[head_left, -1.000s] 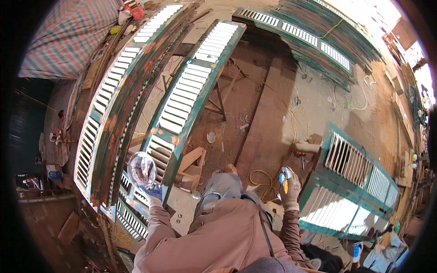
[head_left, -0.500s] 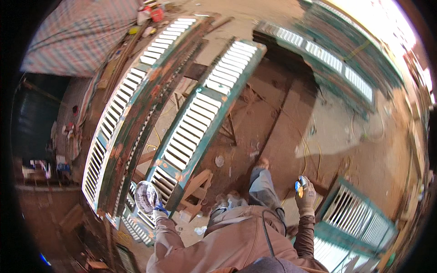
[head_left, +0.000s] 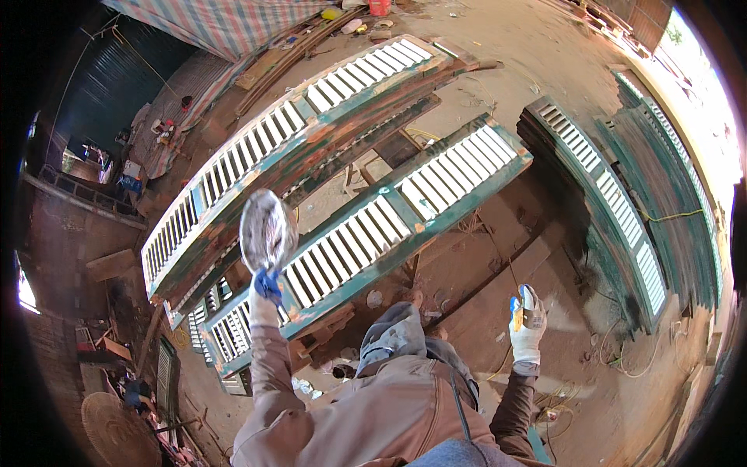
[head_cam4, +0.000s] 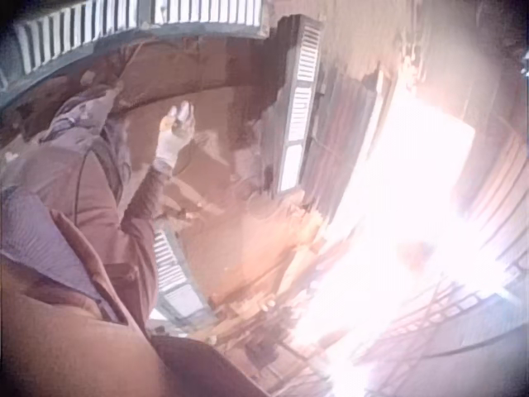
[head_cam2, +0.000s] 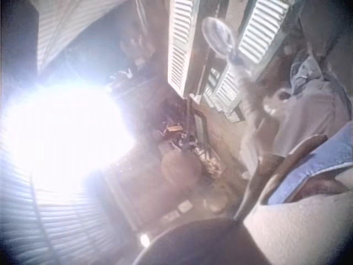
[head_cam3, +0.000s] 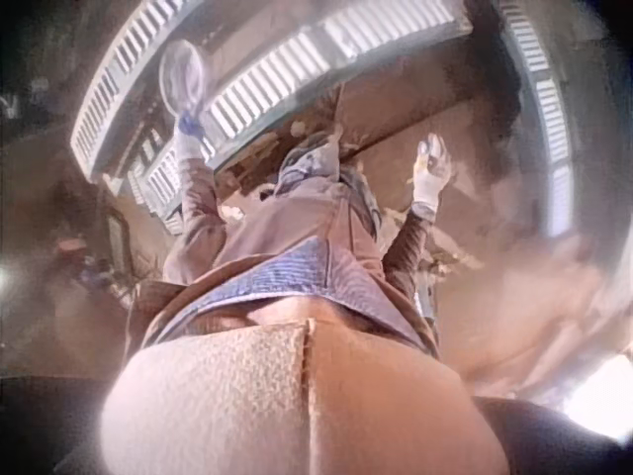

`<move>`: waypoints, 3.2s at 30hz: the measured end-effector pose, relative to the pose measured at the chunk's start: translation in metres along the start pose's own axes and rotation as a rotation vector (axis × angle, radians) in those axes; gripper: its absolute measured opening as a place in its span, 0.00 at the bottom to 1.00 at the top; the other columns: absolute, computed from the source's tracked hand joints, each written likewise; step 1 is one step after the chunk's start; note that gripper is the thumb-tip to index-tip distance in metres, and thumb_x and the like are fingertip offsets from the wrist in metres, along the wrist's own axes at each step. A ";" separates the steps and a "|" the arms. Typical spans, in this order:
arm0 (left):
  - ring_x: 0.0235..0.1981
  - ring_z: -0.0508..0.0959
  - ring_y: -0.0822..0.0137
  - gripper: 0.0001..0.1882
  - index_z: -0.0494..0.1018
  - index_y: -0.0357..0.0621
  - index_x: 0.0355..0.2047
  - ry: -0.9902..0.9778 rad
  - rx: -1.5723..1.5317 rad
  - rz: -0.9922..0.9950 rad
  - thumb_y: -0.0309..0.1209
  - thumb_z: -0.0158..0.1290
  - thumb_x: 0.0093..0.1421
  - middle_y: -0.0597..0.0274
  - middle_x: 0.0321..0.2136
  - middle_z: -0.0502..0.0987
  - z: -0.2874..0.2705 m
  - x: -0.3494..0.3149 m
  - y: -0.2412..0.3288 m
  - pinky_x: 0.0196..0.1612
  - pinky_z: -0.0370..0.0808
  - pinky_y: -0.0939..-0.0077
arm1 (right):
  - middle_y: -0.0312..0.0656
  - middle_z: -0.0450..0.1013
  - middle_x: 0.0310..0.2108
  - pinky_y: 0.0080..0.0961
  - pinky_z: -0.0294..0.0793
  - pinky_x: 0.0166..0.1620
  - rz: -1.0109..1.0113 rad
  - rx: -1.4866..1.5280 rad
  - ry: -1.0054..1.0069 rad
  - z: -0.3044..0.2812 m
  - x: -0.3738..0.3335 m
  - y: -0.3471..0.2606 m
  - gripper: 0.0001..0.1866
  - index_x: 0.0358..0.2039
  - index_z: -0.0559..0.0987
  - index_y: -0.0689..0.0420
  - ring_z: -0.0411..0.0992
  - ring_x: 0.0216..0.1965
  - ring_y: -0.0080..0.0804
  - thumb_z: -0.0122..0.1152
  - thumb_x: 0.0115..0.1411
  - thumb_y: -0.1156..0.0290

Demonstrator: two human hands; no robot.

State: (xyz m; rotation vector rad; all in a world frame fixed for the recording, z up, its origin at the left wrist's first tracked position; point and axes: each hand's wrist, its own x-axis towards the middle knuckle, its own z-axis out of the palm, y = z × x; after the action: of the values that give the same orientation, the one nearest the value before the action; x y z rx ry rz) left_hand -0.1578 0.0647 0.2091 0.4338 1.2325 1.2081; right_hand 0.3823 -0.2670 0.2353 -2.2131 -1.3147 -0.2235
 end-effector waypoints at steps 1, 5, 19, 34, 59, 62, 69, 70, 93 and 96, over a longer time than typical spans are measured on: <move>0.14 0.68 0.79 0.09 0.75 0.50 0.36 -0.055 -0.011 0.028 0.39 0.49 0.69 0.74 0.18 0.72 0.034 0.014 0.010 0.17 0.64 0.85 | 0.44 0.77 0.49 0.38 0.75 0.50 0.003 0.013 0.023 0.006 0.008 0.004 0.22 0.53 0.76 0.54 0.76 0.48 0.45 0.68 0.57 0.71; 0.20 0.71 0.72 0.11 0.74 0.47 0.37 -0.277 0.152 0.231 0.40 0.50 0.68 0.66 0.22 0.73 0.141 0.151 0.058 0.23 0.67 0.78 | 0.46 0.77 0.50 0.39 0.75 0.52 0.182 -0.032 0.046 0.030 0.019 0.029 0.20 0.52 0.77 0.55 0.76 0.49 0.46 0.66 0.59 0.67; 0.39 0.79 0.37 0.25 0.70 0.24 0.40 0.312 1.383 1.334 0.43 0.54 0.64 0.31 0.37 0.77 0.297 0.275 0.031 0.45 0.76 0.52 | 0.43 0.77 0.43 0.43 0.68 0.52 0.800 -0.264 0.094 -0.006 -0.028 0.119 0.11 0.39 0.77 0.53 0.72 0.50 0.46 0.60 0.56 0.65; 0.35 0.82 0.58 0.11 0.75 0.46 0.41 -0.453 0.284 -0.812 0.39 0.56 0.65 0.58 0.37 0.81 0.574 -0.072 -0.569 0.39 0.83 0.64 | 0.46 0.77 0.42 0.44 0.71 0.49 1.048 -0.440 -0.103 -0.150 -0.076 0.464 0.27 0.58 0.73 0.53 0.74 0.45 0.47 0.64 0.56 0.67; 0.43 0.74 0.73 0.29 0.71 0.49 0.59 -1.242 1.226 -0.326 0.56 0.42 0.71 0.64 0.47 0.78 0.902 -0.193 -0.894 0.45 0.72 0.76 | 0.46 0.78 0.39 0.41 0.73 0.47 0.687 -0.253 -0.579 -0.131 0.256 0.806 0.13 0.44 0.80 0.53 0.76 0.43 0.45 0.53 0.60 0.69; 0.50 0.75 0.69 0.28 0.70 0.47 0.61 -1.642 1.017 -0.797 0.53 0.39 0.73 0.59 0.52 0.77 1.023 -0.317 -0.859 0.54 0.71 0.69 | 0.46 0.80 0.39 0.42 0.73 0.47 0.735 -0.255 -0.787 -0.122 0.273 0.826 0.11 0.38 0.82 0.53 0.78 0.43 0.43 0.54 0.60 0.66; 0.32 0.76 0.69 0.22 0.76 0.39 0.49 -2.285 1.624 -0.232 0.46 0.52 0.67 0.58 0.32 0.79 1.087 -0.407 -0.864 0.38 0.73 0.73 | 0.48 0.74 0.51 0.50 0.59 0.64 0.689 -0.186 -0.986 -0.135 0.296 0.879 0.25 0.59 0.72 0.54 0.68 0.56 0.47 0.56 0.59 0.68; 0.28 0.72 0.70 0.20 0.76 0.39 0.47 -2.175 1.528 -0.346 0.44 0.54 0.66 0.61 0.28 0.75 1.079 -0.413 -0.874 0.34 0.70 0.75 | 0.49 0.73 0.52 0.50 0.58 0.64 0.672 -0.166 -0.988 -0.140 0.289 0.889 0.27 0.60 0.71 0.55 0.67 0.57 0.47 0.56 0.59 0.68; 0.40 0.74 0.68 0.10 0.67 0.36 0.43 -1.686 1.653 -0.222 0.31 0.49 0.69 0.57 0.38 0.74 1.009 -0.824 -1.297 0.44 0.73 0.70 | 0.42 0.72 0.42 0.36 0.71 0.41 2.635 0.745 1.362 0.062 -0.380 1.269 0.26 0.49 0.74 0.59 0.72 0.40 0.36 0.61 0.62 0.51; 0.46 0.74 0.61 0.14 0.65 0.34 0.48 -1.551 1.779 -0.392 0.30 0.51 0.67 0.52 0.46 0.73 0.956 -0.822 -1.275 0.52 0.72 0.67 | 0.51 0.73 0.54 0.43 0.73 0.50 2.499 1.243 1.692 0.095 -0.349 1.338 0.32 0.56 0.72 0.61 0.74 0.50 0.45 0.61 0.61 0.48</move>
State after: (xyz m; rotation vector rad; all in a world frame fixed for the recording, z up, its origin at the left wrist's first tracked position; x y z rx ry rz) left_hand 1.3795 -0.8082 -0.0924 1.7887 0.5094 -0.9406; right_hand 1.3316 -0.9766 -0.4839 -0.4057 1.7756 -0.0574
